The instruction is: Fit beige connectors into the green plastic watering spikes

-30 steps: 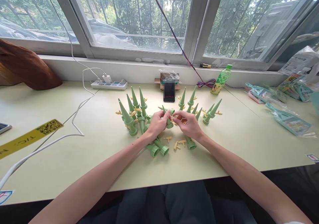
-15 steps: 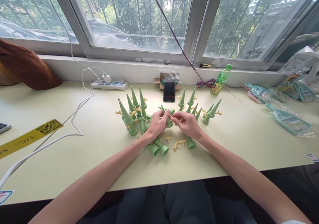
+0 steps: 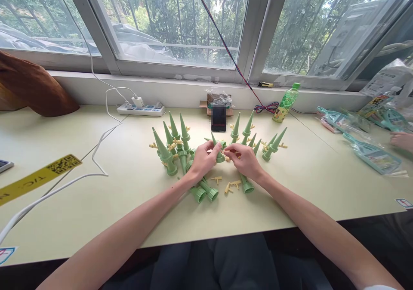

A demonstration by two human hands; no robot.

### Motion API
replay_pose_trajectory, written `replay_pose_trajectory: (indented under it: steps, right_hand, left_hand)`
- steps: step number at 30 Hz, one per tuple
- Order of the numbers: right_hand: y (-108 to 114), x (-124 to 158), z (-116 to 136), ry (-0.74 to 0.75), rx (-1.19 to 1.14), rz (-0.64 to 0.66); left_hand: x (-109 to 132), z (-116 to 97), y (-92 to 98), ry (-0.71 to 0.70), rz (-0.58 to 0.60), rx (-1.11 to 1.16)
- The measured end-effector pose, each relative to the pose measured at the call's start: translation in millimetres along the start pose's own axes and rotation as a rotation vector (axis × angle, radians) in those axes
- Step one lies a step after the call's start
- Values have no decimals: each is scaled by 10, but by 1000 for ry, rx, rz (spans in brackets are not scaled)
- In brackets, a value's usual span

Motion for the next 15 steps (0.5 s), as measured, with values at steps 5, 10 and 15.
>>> replay_pose_trajectory:
  steps: [5, 10, 15]
  right_hand:
    - [38, -4, 7, -55, 7, -65]
    - [61, 1, 9, -80, -3, -97]
    - [63, 4, -1, -102, -16, -96]
  left_hand:
    - [8, -17, -6, -17, 64, -51]
    - [4, -9, -12, -25, 121, -80]
    - [-4, 10, -12, -45, 185, -119]
Point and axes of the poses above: each hand's wrist, its own x-axis away from the middle knuckle, its own y-axis out of the back of the hand, z = x × y, the point moved 2 cm from there along -x, towards the middle knuckle, and after that the axes turned 3 degrees about x, right-handed, at the moved point
